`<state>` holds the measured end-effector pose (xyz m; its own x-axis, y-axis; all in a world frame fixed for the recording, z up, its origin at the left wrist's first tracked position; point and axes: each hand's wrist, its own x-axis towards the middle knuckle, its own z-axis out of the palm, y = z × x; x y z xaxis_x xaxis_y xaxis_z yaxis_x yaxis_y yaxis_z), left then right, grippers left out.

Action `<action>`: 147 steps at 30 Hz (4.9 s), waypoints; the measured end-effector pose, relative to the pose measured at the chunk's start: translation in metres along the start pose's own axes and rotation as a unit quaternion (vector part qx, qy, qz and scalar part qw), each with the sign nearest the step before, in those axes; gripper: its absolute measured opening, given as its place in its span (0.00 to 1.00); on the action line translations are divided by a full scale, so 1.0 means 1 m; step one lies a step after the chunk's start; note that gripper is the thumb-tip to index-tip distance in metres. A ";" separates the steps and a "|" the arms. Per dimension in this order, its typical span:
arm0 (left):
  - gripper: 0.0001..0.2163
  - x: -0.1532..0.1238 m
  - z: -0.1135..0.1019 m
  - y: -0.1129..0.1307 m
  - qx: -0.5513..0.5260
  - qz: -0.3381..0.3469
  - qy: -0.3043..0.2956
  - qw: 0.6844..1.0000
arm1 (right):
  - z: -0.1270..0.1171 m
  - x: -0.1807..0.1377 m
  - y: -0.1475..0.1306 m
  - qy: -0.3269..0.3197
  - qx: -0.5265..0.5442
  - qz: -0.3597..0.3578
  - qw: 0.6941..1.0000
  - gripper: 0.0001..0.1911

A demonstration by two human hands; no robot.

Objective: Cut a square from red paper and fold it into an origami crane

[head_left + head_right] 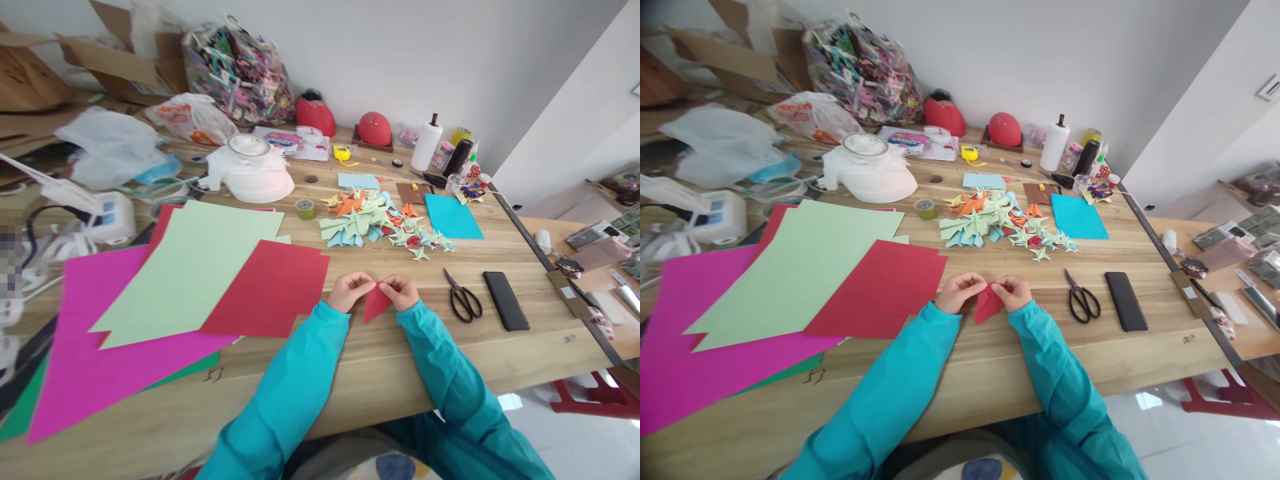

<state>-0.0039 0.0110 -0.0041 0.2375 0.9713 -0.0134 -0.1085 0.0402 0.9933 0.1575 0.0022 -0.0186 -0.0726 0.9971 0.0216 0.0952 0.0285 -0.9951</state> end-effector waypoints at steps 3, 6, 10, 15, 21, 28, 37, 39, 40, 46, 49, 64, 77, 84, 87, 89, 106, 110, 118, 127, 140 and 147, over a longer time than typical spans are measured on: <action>0.12 -0.001 0.000 0.002 0.015 0.004 -0.004 1.000 | 0.001 -0.001 -0.003 -0.003 0.005 0.003 1.000 0.19; 0.11 -0.003 -0.001 0.005 0.025 0.000 -0.017 1.000 | 0.003 -0.003 -0.007 -0.020 0.014 0.014 1.000 0.20; 0.11 -0.004 -0.002 0.007 0.030 -0.013 -0.038 0.999 | 0.004 -0.004 -0.011 -0.043 0.026 0.025 0.998 0.23; 0.10 -0.003 -0.003 0.006 0.020 -0.026 -0.050 0.998 | 0.003 -0.003 -0.014 -0.063 0.040 0.031 0.997 0.23; 0.10 -0.002 -0.006 0.003 0.018 -0.024 -0.031 0.999 | 0.001 -0.002 -0.012 -0.058 0.041 0.044 0.997 0.24; 0.11 -0.003 -0.002 0.004 0.042 0.003 -0.023 0.999 | 0.005 -0.004 -0.014 -0.064 0.024 0.033 0.997 0.22; 0.14 -0.002 0.001 -0.001 0.092 0.027 -0.030 0.995 | 0.006 -0.004 -0.013 -0.068 0.005 0.009 0.998 0.20; 0.15 -0.003 0.001 0.000 0.100 0.030 -0.033 0.994 | 0.005 -0.004 -0.014 -0.066 0.004 0.006 0.998 0.20; 0.15 -0.003 0.002 0.000 0.104 0.030 -0.036 0.994 | 0.005 -0.004 -0.014 -0.064 0.003 0.005 0.998 0.20; 0.18 -0.005 0.003 0.003 0.128 0.043 -0.026 0.990 | 0.003 -0.005 -0.014 -0.071 -0.008 0.008 0.997 0.18; 0.17 -0.004 0.003 0.002 0.135 0.046 -0.028 0.989 | 0.003 -0.005 -0.013 -0.090 -0.015 0.015 0.996 0.19; 0.17 -0.004 0.002 -0.001 0.115 0.037 -0.043 0.992 | 0.001 -0.004 -0.012 -0.064 -0.057 0.000 0.996 0.15; 0.18 -0.003 0.000 0.002 0.091 0.021 -0.012 0.996 | -0.004 0.001 -0.002 -0.068 0.003 0.048 0.997 0.11; 0.17 -0.002 0.000 0.001 0.087 0.020 -0.003 0.996 | -0.003 0.000 -0.005 -0.052 0.015 0.060 0.997 0.11; 0.15 -0.002 0.000 0.000 0.085 0.019 -0.009 0.996 | -0.003 0.001 -0.004 -0.040 0.016 0.066 0.997 0.12; 0.14 -0.003 -0.001 0.001 0.083 0.019 -0.014 0.996 | -0.006 0.002 -0.002 -0.034 0.018 0.073 0.997 0.13; 0.11 -0.003 -0.008 0.004 0.089 0.018 -0.035 0.995 | -0.012 0.002 -0.006 -0.059 0.056 0.099 0.992 0.10; 0.10 -0.004 -0.005 0.003 0.096 0.011 -0.060 0.994 | -0.008 0.000 -0.007 -0.074 0.056 0.100 0.991 0.11; 0.09 -0.003 -0.004 0.001 0.112 -0.004 -0.087 0.990 | -0.006 0.001 -0.006 -0.074 0.050 0.101 0.991 0.11; 0.09 -0.003 -0.005 0.004 0.121 -0.010 -0.101 0.988 | -0.004 0.001 -0.011 -0.065 0.038 0.089 0.993 0.11; 0.08 -0.002 -0.007 0.002 0.133 -0.004 -0.115 0.984 | -0.005 -0.003 -0.021 -0.088 0.025 0.074 0.993 0.11; 0.10 -0.004 -0.003 0.001 0.158 0.010 -0.123 0.980 | -0.002 -0.005 -0.019 -0.104 0.015 0.083 0.991 0.12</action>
<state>-0.0079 0.0078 -0.0036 0.4679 0.8838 -0.0032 0.1792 -0.0913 0.9796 0.1577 -0.0028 0.0000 -0.2622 0.9516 -0.1605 0.0933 -0.1406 -0.9857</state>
